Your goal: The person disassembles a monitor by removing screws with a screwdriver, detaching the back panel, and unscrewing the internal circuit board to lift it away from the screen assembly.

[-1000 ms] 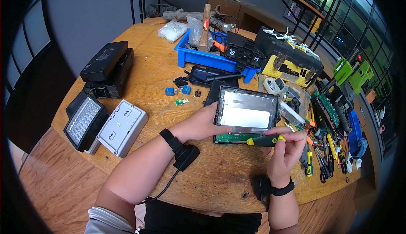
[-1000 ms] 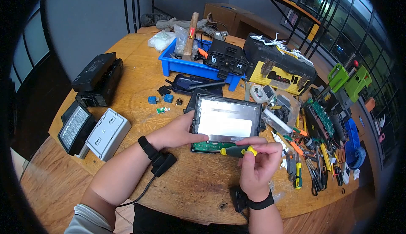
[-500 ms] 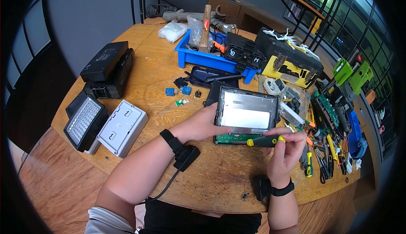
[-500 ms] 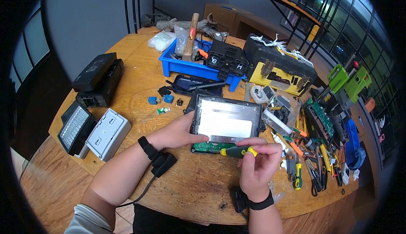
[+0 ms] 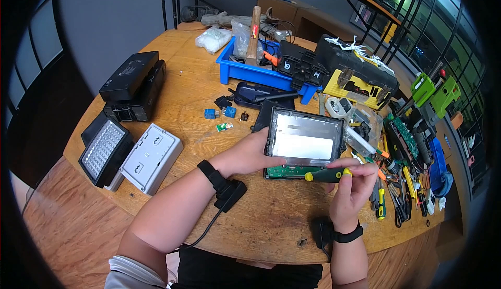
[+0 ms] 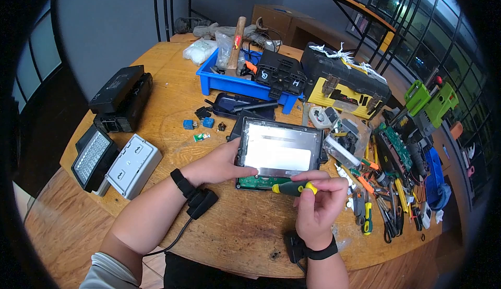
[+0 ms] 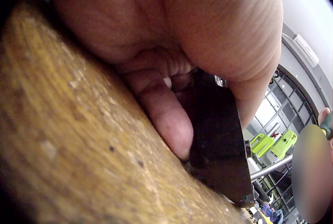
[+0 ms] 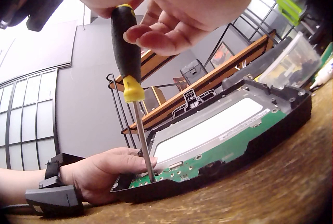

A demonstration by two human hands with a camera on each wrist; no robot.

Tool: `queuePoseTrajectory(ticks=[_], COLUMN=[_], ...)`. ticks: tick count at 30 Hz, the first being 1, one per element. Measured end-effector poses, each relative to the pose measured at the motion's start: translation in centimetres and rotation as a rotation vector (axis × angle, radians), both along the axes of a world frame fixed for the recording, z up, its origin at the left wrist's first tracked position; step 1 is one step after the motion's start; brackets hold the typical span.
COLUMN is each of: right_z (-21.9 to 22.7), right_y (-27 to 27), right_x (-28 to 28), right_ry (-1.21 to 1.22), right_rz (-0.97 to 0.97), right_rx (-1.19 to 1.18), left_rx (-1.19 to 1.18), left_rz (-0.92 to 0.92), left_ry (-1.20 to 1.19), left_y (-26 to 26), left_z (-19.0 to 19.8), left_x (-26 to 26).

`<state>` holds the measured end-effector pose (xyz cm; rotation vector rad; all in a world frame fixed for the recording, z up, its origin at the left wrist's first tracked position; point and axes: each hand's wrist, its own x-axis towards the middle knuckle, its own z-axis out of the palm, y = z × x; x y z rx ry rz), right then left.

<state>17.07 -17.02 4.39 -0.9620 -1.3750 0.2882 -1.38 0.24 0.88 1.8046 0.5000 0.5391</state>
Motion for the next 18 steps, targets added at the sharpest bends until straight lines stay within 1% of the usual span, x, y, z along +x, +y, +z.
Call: queuePoseTrajectory(ticks=[18], right_z=[0.11], right_y=[-0.03], right_x=[-0.05], right_ry=[0.002], right_rz=[-0.004], right_rx=[-0.003], left_rx=[0.025], left_rz=[0.007], left_ry=[-0.001], left_y=[0.13], left_z=[-0.31], left_x=[0.01])
